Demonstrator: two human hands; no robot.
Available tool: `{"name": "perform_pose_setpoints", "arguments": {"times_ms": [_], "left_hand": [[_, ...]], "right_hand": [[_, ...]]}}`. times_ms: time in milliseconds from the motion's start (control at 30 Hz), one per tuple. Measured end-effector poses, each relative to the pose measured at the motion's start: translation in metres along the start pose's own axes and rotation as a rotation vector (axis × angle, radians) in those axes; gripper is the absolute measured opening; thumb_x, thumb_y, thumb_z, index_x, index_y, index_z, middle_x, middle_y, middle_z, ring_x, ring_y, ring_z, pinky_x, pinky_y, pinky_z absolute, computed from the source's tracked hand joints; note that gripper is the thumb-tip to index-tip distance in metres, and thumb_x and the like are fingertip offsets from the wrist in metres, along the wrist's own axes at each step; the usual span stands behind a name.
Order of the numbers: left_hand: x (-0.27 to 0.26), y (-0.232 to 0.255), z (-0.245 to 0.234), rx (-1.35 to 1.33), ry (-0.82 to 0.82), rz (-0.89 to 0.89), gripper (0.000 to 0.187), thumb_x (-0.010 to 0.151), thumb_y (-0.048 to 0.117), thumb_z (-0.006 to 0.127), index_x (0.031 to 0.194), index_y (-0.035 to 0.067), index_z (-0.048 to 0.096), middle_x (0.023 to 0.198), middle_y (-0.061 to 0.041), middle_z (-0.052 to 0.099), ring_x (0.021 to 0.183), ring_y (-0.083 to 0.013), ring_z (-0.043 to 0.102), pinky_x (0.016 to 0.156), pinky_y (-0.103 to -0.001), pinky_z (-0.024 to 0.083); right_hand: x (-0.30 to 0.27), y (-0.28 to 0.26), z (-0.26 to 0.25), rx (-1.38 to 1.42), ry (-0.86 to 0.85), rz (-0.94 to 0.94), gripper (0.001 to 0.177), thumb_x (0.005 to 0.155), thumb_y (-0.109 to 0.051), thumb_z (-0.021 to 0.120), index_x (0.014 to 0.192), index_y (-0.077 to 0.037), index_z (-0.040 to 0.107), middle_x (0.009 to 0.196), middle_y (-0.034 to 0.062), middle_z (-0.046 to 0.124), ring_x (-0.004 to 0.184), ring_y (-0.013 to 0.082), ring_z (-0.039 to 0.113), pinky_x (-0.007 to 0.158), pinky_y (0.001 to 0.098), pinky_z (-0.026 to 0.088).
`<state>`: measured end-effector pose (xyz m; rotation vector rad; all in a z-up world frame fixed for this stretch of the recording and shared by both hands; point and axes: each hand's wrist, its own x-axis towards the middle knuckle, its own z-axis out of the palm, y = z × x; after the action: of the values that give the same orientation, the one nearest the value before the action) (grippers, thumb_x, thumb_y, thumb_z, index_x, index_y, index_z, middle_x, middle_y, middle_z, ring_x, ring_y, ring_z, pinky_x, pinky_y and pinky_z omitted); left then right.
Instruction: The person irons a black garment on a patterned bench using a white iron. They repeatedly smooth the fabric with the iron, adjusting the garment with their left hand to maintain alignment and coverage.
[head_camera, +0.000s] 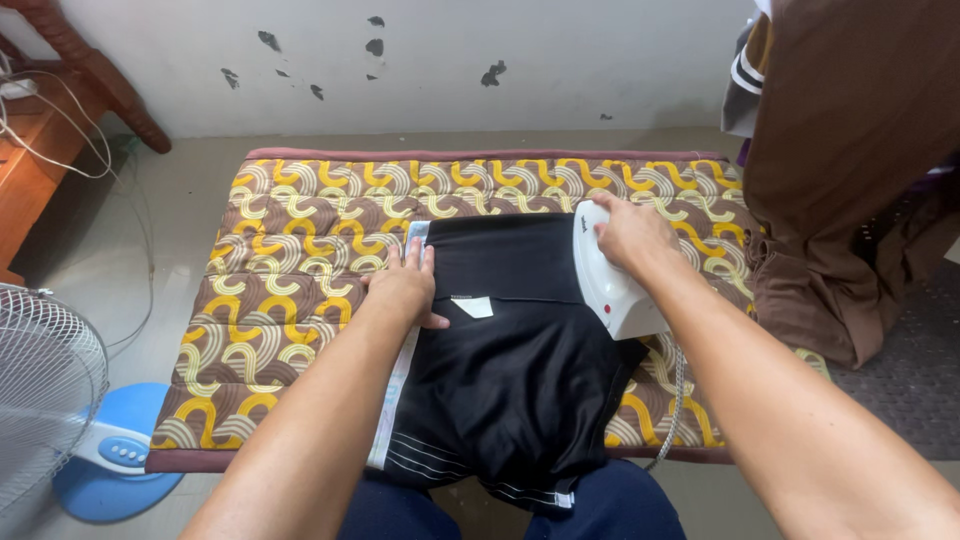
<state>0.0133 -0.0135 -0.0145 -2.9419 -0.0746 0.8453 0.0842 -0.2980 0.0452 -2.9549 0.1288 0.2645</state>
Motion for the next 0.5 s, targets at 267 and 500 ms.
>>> {"name": "perform_pose_setpoints", "arguments": {"times_ms": [267, 500], "left_hand": [[0.008, 0.012, -0.009, 0.065, -0.086, -0.045, 0.141, 0.073, 0.062, 0.087, 0.165, 0.013, -0.009, 0.174, -0.006, -0.013, 0.158, -0.0396, 0.002, 0.112, -0.066, 0.042], [0.008, 0.006, -0.002, 0.019, -0.029, -0.006, 0.142, 0.071, 0.063, 0.087, 0.165, 0.011, -0.006, 0.174, -0.009, -0.010, 0.158, -0.0429, 0.003, 0.109, -0.065, 0.046]], "right_hand": [[-0.024, 0.023, 0.005, -0.009, -0.030, -0.026, 0.055, 0.098, -0.039, 0.063, 0.151, -0.041, 0.048, 0.130, 0.0219, 0.067, 0.122, 0.0414, 0.063, 0.105, 0.0520, 0.050], [-0.063, 0.048, 0.009, -0.009, -0.014, -0.030, 0.057, 0.097, -0.038, 0.062, 0.152, -0.041, 0.047, 0.118, 0.0245, 0.071, 0.113, 0.0438, 0.068, 0.099, 0.0527, 0.054]]}}
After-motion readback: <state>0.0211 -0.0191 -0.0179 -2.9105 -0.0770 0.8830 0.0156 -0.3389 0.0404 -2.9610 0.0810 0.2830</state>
